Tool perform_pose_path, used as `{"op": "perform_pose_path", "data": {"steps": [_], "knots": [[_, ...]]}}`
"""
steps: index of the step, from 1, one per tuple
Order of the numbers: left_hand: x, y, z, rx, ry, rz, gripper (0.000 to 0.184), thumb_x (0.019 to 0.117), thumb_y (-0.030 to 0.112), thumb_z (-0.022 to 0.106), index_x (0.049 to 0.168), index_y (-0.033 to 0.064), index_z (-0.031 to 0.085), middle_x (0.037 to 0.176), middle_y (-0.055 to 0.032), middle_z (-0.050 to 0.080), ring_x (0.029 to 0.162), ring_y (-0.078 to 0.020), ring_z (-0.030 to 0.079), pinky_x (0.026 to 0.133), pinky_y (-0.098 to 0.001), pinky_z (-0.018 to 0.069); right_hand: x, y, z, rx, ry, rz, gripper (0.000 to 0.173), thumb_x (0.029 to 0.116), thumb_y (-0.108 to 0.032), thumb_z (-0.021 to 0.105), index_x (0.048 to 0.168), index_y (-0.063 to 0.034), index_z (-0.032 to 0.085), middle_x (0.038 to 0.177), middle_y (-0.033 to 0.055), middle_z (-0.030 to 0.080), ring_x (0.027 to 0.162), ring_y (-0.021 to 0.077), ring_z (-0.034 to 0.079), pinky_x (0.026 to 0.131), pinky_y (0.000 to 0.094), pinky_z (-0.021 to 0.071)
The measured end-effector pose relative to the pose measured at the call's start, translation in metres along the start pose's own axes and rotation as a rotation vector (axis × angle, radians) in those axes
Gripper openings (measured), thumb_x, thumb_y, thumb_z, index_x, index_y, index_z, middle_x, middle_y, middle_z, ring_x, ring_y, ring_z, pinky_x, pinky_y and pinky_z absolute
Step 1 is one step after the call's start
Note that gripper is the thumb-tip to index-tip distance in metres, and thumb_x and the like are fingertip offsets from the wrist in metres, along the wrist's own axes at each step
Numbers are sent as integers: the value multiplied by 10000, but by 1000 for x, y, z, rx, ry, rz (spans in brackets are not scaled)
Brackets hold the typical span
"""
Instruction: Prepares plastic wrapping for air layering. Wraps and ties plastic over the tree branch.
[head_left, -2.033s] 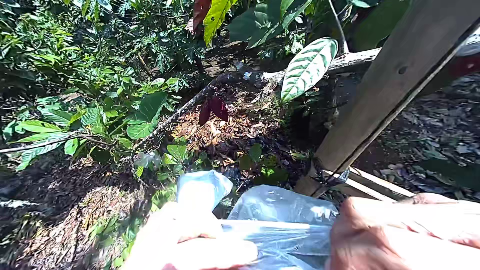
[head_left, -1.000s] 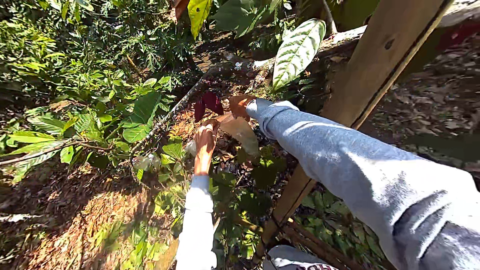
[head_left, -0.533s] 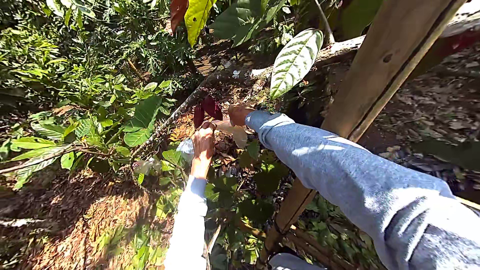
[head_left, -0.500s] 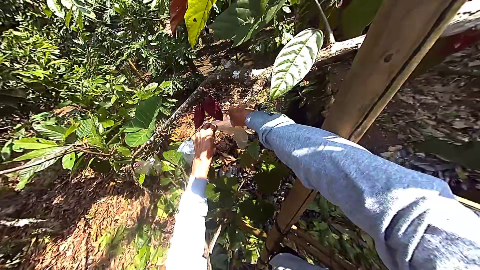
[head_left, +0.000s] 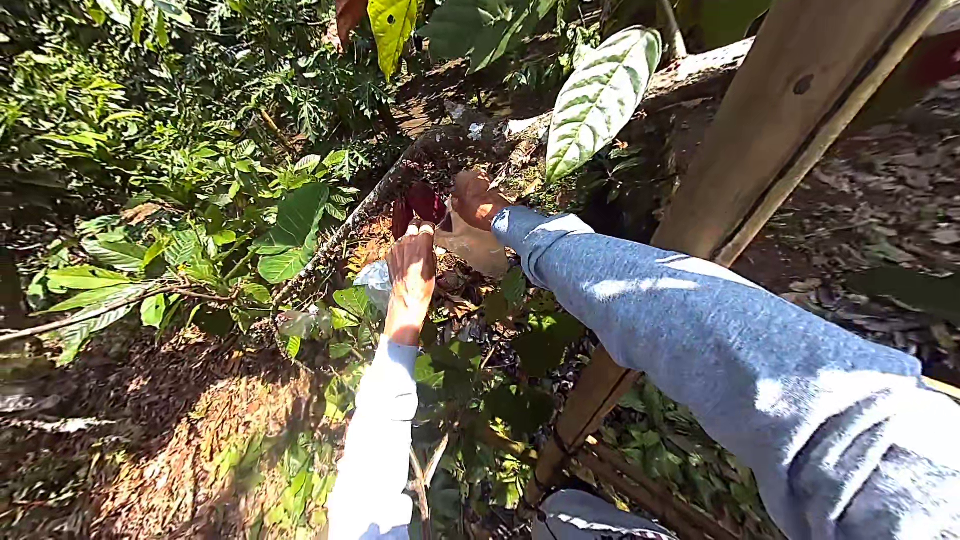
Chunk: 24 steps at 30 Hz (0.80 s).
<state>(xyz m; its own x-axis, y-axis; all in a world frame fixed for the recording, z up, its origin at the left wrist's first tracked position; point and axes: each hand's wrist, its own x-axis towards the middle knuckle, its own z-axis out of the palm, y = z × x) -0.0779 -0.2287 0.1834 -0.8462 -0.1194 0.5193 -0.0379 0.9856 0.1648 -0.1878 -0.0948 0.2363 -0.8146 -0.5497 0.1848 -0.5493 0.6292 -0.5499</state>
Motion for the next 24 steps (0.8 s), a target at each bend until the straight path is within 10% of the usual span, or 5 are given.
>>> {"op": "perform_pose_path", "data": {"steps": [5, 16, 20, 23, 24], "knots": [[3, -3, -15, -21, -19, -15, 182, 988, 93, 597, 1132, 22, 683, 1166, -221, 659, 1053, -422, 651, 873, -621, 514, 1, -24, -21, 92, -45, 83, 351, 1059, -159, 528, 1313, 77, 583, 1381, 297, 563, 1333, 421, 528, 1101, 561, 426], [-1, -1, -42, -235, 57, -80, 398, 1062, 209, 520, 1448, 112, 530, 1448, -165, 549, 1346, -340, 520, 1087, -554, 434, -12, -38, -41, 185, -51, 0, 320, 1061, -72, 504, 1310, 110, 591, 1379, 308, 569, 1342, 413, 522, 1143, 504, 384], [3, -5, -26, -178, 66, -29, 344, 1040, 167, 560, 1351, 22, 587, 1352, -237, 593, 1283, -405, 555, 1071, -582, 438, -24, -34, -28, 285, 180, -71, 292, 1020, -73, 574, 1212, 141, 623, 1242, 336, 625, 1215, 442, 600, 1077, 520, 457], [0, -11, -20, -145, 44, -13, 334, 1040, 151, 548, 1349, 31, 596, 1346, -231, 602, 1273, -410, 563, 1067, -601, 428, -33, -83, -85, 86, -249, 242, 411, 1109, -133, 422, 1494, 6, 453, 1563, 173, 454, 1472, 276, 402, 1207, 409, 312], [0, -12, -20, -167, 52, -29, 324, 1050, 164, 537, 1340, 36, 603, 1330, -229, 609, 1254, -404, 575, 1042, -602, 447, -19, -52, -44, 115, 100, 48, 340, 1077, -132, 485, 1325, 61, 612, 1361, 257, 613, 1321, 373, 554, 1130, 483, 412]]}}
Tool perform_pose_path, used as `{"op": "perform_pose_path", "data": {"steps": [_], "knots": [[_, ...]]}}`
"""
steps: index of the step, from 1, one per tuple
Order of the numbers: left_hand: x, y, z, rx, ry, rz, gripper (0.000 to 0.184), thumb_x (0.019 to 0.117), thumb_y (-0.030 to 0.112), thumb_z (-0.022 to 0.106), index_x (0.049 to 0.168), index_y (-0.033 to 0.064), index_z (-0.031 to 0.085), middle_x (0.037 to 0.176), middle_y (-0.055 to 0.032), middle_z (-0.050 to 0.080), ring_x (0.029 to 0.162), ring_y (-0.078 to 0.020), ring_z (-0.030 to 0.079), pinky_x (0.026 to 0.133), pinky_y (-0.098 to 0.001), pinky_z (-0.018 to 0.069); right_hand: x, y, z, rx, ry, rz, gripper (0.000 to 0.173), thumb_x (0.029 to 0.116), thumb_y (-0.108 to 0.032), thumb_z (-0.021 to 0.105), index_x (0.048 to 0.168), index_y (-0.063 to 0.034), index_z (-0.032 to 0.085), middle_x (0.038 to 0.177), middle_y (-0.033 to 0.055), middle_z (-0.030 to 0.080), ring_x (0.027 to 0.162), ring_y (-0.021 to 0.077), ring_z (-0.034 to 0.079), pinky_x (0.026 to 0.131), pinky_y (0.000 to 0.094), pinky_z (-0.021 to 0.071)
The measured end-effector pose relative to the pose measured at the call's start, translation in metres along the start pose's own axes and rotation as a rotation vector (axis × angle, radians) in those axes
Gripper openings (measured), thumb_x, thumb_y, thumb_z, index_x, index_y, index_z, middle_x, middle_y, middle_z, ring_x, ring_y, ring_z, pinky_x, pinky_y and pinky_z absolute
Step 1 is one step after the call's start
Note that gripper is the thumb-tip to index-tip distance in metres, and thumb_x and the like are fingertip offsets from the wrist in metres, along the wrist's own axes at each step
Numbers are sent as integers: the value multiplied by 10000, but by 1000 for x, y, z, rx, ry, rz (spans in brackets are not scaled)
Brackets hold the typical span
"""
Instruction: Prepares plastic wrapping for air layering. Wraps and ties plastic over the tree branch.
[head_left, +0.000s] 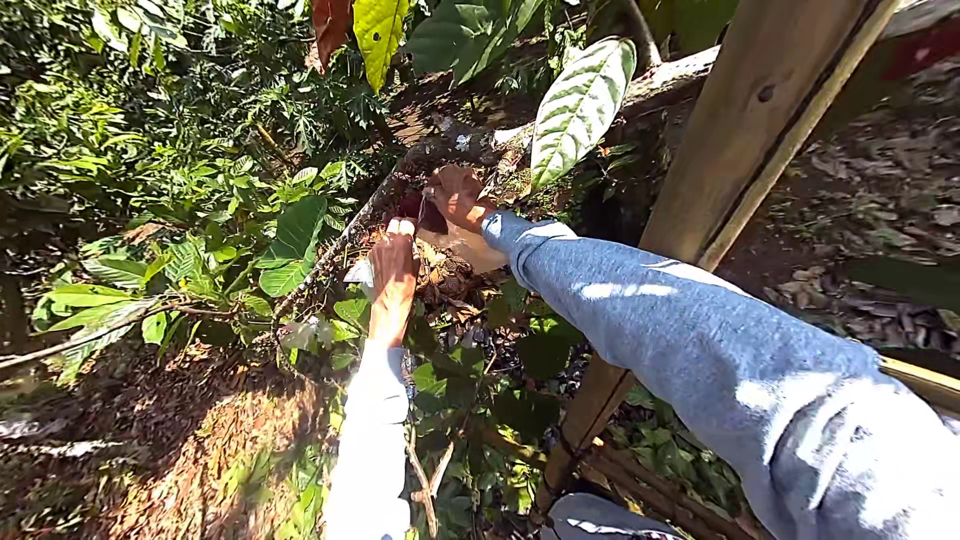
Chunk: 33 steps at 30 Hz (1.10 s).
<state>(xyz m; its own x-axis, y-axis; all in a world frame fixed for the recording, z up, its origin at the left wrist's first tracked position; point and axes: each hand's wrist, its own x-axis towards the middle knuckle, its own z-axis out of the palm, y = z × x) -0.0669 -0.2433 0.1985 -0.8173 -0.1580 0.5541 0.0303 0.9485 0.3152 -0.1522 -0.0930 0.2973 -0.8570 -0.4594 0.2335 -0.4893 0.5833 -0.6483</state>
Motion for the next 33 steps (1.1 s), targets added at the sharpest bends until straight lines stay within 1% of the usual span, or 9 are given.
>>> {"op": "perform_pose_path", "data": {"steps": [2, 4, 7, 12, 17, 21, 27, 29, 33], "knots": [[-3, 3, -8, -62, -3, -29, 388, 1083, 220, 487, 1442, 81, 541, 1453, -180, 546, 1365, -343, 503, 1122, -554, 407, 36, 39, 27, 103, 132, -184, 289, 1042, -159, 547, 1197, 48, 677, 1194, 272, 672, 1180, 417, 628, 1030, 556, 483], [0, 8, -16, -23, 35, 30, 376, 1073, 178, 501, 1428, 58, 537, 1445, -202, 544, 1355, -378, 512, 1104, -577, 422, 43, 35, 22, 142, 92, -154, 261, 1028, -152, 573, 1162, 36, 694, 1154, 249, 692, 1148, 383, 649, 1015, 538, 487], [10, 5, -21, -7, 147, 110, 290, 1049, 140, 531, 1311, 47, 613, 1262, -218, 649, 1158, -405, 637, 954, -588, 514, 32, 19, 9, 180, 19, -128, 296, 1063, -126, 521, 1238, 62, 666, 1256, 269, 662, 1246, 381, 603, 1104, 510, 427], [28, 8, -34, -126, 235, 129, 236, 1069, 188, 529, 1234, 94, 669, 1197, -127, 698, 1089, -286, 675, 943, -485, 536, 20, -4, -4, 144, -49, 51, 328, 1095, -106, 450, 1369, -25, 611, 1397, 181, 612, 1356, 294, 540, 1164, 446, 381], [33, 11, -48, -205, 213, 176, 191, 1044, 149, 570, 1175, 57, 674, 1140, -124, 693, 1036, -209, 670, 923, -389, 537, -19, 13, 5, 382, 140, -286, 188, 1018, -82, 594, 1160, 16, 671, 1067, 228, 693, 993, 338, 688, 912, 514, 555], [19, -3, -41, -304, 197, 146, 205, 1033, 153, 594, 1201, 90, 692, 1138, -96, 696, 1002, -190, 672, 883, -362, 547, 3, 26, 12, 487, 117, -186, 232, 1007, -130, 629, 1099, 76, 682, 1052, 244, 689, 985, 321, 677, 924, 487, 532], [25, -16, -17, -535, 254, -91, 189, 1024, 154, 599, 1183, 107, 691, 964, -42, 703, 750, -94, 634, 667, -260, 529, 30, 49, 36, 806, -5, -216, 187, 993, -176, 629, 979, -2, 697, 802, 39, 665, 667, 67, 607, 629, 260, 536], [22, -11, -11, -517, 261, -88, 202, 1016, 140, 601, 1200, 107, 678, 1002, -57, 707, 812, -129, 655, 711, -297, 555, 41, 59, 52, 899, 66, -339, 173, 966, -161, 629, 880, -27, 697, 726, 0, 654, 602, 46, 595, 564, 241, 528], [21, -5, 0, -449, 304, -107, 242, 1025, 131, 560, 1234, 100, 678, 1121, -94, 716, 978, -184, 681, 843, -367, 561, 44, 64, 57, 968, 57, -365, 185, 973, -167, 625, 886, -22, 702, 730, 11, 668, 578, 64, 602, 555, 250, 541]]}}
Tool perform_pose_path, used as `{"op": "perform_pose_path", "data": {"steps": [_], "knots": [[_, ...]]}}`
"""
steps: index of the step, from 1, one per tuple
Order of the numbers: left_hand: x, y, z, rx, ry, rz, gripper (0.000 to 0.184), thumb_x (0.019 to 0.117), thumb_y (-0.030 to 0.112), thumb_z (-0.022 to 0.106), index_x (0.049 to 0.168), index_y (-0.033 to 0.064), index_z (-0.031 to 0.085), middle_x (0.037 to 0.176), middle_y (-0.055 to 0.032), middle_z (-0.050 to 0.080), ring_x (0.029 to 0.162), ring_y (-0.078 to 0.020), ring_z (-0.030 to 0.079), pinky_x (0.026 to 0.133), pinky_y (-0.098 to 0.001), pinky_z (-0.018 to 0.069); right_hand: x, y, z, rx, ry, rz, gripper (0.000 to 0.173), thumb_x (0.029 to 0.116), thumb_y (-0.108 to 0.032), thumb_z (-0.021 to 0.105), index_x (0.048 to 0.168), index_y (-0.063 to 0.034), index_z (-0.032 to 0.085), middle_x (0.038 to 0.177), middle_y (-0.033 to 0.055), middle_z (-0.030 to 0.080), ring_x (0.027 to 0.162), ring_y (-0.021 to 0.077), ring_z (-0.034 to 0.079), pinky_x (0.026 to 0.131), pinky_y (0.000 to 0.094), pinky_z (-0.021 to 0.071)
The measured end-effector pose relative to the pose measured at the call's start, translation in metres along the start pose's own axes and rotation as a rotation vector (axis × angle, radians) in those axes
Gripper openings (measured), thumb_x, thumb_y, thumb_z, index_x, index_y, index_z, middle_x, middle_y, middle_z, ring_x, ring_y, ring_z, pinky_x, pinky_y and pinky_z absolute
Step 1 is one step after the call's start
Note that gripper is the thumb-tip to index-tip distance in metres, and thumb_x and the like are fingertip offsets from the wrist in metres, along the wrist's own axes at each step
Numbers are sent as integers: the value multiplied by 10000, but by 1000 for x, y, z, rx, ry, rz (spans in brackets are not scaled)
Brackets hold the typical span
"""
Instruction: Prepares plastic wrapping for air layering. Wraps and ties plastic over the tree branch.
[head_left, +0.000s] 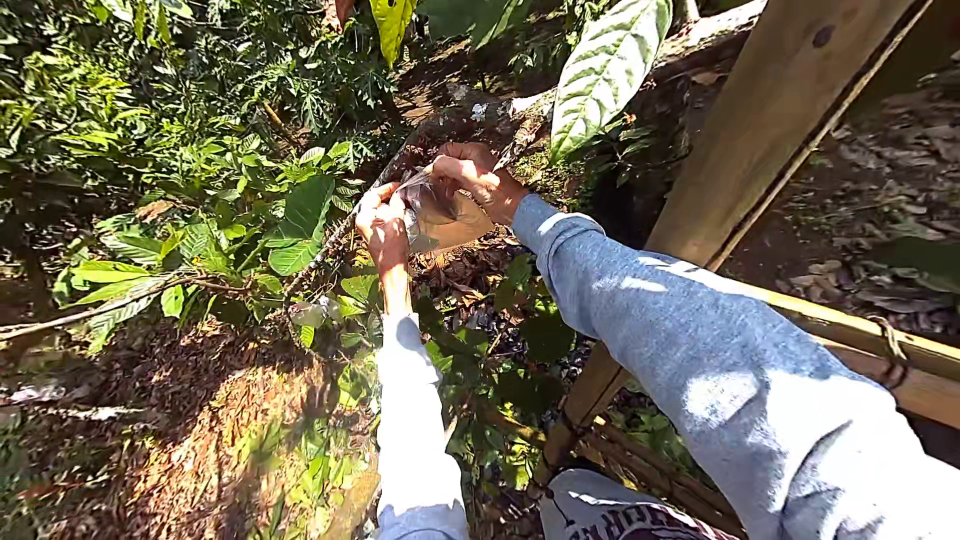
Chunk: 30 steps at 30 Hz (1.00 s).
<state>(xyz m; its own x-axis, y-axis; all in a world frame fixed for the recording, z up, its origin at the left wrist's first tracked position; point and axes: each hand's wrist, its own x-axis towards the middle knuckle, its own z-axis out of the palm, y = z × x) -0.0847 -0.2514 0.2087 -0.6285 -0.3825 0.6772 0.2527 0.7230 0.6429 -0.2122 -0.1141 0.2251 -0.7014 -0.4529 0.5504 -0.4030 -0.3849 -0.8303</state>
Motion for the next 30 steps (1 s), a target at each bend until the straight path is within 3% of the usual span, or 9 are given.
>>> {"op": "perform_pose_path", "data": {"steps": [2, 6, 9, 12, 15, 17, 21, 26, 30], "knots": [[-4, 2, 3, -29, 40, 30, 237, 1026, 165, 604, 1255, 141, 664, 1170, -43, 708, 1034, -155, 679, 867, -332, 571, -5, -10, -1, 3, -7, 55, 194, 991, -188, 623, 921, -20, 692, 753, 14, 668, 578, 65, 600, 566, 250, 547], [-6, 9, 5, -51, 97, 42, 217, 1022, 201, 626, 1227, 138, 657, 1149, -34, 696, 1032, -137, 668, 843, -300, 566, -8, -6, -9, 20, -22, 174, 229, 1017, -258, 622, 1046, -42, 693, 867, 63, 683, 714, 156, 642, 716, 346, 575], [-3, 7, 8, 13, 125, 38, 204, 1013, 209, 633, 1193, 124, 676, 1134, -53, 698, 1023, -157, 666, 853, -320, 552, -15, -36, 0, 66, -5, 249, 188, 1038, -154, 550, 1080, -15, 670, 899, 64, 656, 695, 118, 615, 677, 291, 568], [-2, 13, 8, 148, 96, -24, 228, 1013, 233, 621, 1207, 135, 691, 1208, -64, 694, 1105, -197, 658, 921, -372, 542, -20, -58, 7, 111, -25, 271, 238, 1048, -111, 469, 1127, -12, 670, 1092, 70, 721, 679, 77, 609, 611, 248, 527], [1, 11, 10, 169, 85, -27, 224, 1026, 234, 594, 1181, 104, 689, 1171, -86, 692, 1087, -212, 653, 916, -397, 543, -14, -35, 3, 167, -87, 203, 186, 1054, -160, 488, 1053, -36, 626, 880, 56, 672, 580, 99, 564, 538, 266, 521], [0, 7, 11, 83, 91, -14, 209, 1023, 267, 605, 1139, 109, 680, 1061, -67, 696, 970, -177, 668, 805, -355, 560, -12, -34, 3, 185, -91, 219, 212, 1064, -188, 546, 1148, -7, 620, 925, 86, 702, 581, 111, 602, 531, 269, 549], [-1, 14, 4, -266, 51, -45, 172, 959, 290, 733, 1052, 152, 688, 857, 13, 670, 724, -91, 639, 603, -247, 542, -11, -41, 3, 110, -17, 244, 196, 1005, -120, 639, 1165, -12, 605, 922, 70, 663, 650, 121, 621, 590, 289, 576], [-9, 32, 1, -594, -35, -14, 115, 983, 113, 650, 1094, 133, 674, 935, 1, 692, 791, -87, 658, 643, -216, 557, -5, -20, 4, 108, 5, 207, 227, 1014, -90, 611, 1212, 10, 561, 965, 107, 666, 637, 134, 620, 560, 287, 569], [-16, 50, 2, -715, -33, -108, 159, 1035, 176, 602, 1171, 143, 675, 1110, -14, 718, 950, -110, 689, 768, -261, 589, 0, -28, 7, 44, 42, 255, 239, 1039, -85, 577, 1255, 7, 533, 955, 112, 644, 618, 130, 594, 562, 282, 556]]}}
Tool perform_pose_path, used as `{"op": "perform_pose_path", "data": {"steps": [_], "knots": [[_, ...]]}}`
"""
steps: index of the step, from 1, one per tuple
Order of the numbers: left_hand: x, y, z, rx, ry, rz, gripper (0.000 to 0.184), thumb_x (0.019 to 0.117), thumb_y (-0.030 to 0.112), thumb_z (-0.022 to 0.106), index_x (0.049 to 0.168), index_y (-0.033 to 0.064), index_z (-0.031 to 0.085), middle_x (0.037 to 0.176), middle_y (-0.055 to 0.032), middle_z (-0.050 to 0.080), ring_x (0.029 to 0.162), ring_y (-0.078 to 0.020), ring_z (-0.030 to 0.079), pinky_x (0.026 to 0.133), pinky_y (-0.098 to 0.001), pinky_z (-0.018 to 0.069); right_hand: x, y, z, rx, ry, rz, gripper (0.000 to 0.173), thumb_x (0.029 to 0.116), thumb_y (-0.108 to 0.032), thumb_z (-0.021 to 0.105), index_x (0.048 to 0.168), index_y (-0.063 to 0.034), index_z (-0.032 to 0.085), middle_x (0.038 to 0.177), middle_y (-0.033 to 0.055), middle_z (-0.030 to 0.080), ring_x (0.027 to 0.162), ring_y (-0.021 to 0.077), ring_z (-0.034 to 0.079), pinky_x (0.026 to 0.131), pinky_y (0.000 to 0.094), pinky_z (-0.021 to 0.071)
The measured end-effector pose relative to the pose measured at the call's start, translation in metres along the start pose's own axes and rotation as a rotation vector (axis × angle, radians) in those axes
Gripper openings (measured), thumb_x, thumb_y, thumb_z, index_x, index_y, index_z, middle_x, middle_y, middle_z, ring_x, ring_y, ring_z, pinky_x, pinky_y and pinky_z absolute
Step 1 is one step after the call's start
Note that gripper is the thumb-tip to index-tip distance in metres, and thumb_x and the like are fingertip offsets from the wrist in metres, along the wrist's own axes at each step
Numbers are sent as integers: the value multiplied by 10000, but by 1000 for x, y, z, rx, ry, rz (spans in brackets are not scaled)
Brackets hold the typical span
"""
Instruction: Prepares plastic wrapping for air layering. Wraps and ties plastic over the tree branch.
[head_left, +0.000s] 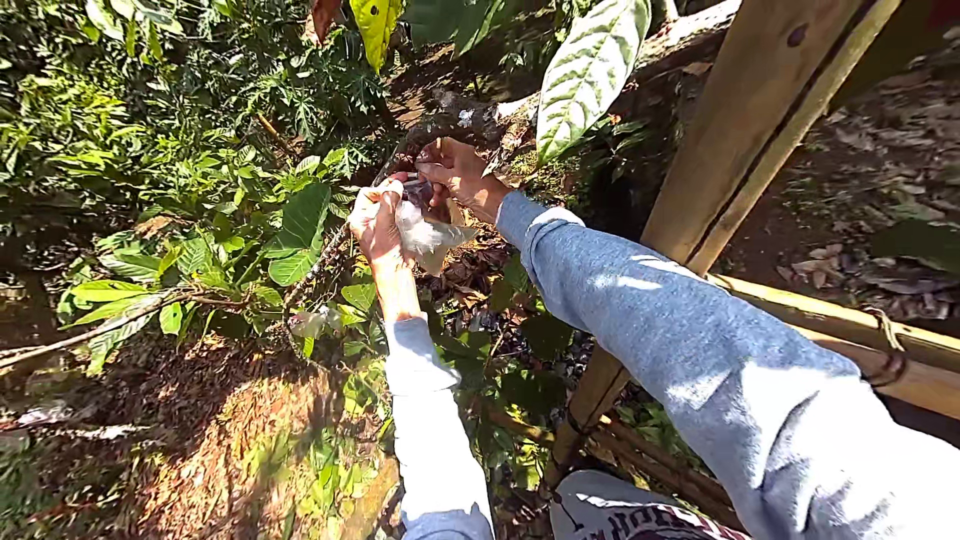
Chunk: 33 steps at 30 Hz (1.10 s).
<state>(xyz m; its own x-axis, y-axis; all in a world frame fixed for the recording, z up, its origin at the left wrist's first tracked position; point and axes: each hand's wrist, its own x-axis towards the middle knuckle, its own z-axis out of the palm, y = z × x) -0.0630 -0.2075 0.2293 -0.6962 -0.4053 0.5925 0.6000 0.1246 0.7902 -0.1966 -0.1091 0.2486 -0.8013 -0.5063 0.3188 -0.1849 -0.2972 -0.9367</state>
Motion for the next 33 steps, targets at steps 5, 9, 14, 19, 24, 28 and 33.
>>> {"op": "perform_pose_path", "data": {"steps": [5, 9, 14, 19, 24, 28, 33], "knots": [[-3, -16, 3, 96, 145, -130, 292, 1029, 316, 624, 1296, 198, 643, 1107, -3, 707, 929, -102, 680, 761, -271, 587, 5, 6, 1, -119, 46, -51, 283, 1010, -127, 640, 1260, 2, 603, 1008, 129, 682, 714, 146, 630, 624, 308, 561], [11, -27, 2, 340, 105, 4, 259, 1025, 252, 631, 1273, 186, 660, 1075, -18, 715, 904, -138, 684, 753, -316, 590, 5, 13, 0, -187, 44, -116, 273, 999, -180, 666, 1204, 1, 660, 1021, 110, 719, 841, 131, 667, 766, 320, 562], [11, -29, 0, 390, 26, 99, 317, 1004, 204, 664, 1321, 183, 659, 1208, 4, 709, 1040, -123, 684, 860, -305, 590, 5, 17, -1, -185, 22, -222, 209, 990, -112, 669, 1133, 36, 701, 1044, 143, 732, 944, 150, 706, 912, 344, 583], [12, -30, -6, 468, -36, 160, 294, 1028, 137, 610, 1317, 155, 664, 1255, -35, 697, 1101, -147, 669, 923, -327, 561, 3, 19, -1, -250, 21, -243, 182, 1000, -80, 628, 1126, 22, 712, 1053, 142, 727, 942, 155, 692, 904, 350, 568], [-2, -10, 3, 425, -2, 88, 322, 1049, 130, 559, 1362, 154, 632, 1326, -23, 663, 1167, -119, 629, 965, -302, 522, 2, 14, -1, -287, 8, -203, 197, 1017, -62, 588, 1157, 8, 709, 1035, 132, 717, 837, 149, 659, 791, 334, 560], [6, -23, -9, 461, -28, 157, 294, 1016, 132, 620, 1308, 145, 659, 1237, -13, 697, 1080, -109, 660, 896, -284, 554, 7, 20, 0, -289, 74, -97, 283, 963, -111, 700, 1206, 13, 623, 1064, 146, 712, 858, 200, 705, 801, 377, 602], [28, -44, -26, 498, -55, 208, 340, 928, 93, 731, 1247, 119, 615, 1094, -39, 728, 994, -132, 700, 861, -314, 595, 5, 11, 1, -292, 32, -96, 193, 1021, -100, 604, 1132, 12, 716, 1003, 136, 731, 814, 159, 701, 792, 332, 600]]}}
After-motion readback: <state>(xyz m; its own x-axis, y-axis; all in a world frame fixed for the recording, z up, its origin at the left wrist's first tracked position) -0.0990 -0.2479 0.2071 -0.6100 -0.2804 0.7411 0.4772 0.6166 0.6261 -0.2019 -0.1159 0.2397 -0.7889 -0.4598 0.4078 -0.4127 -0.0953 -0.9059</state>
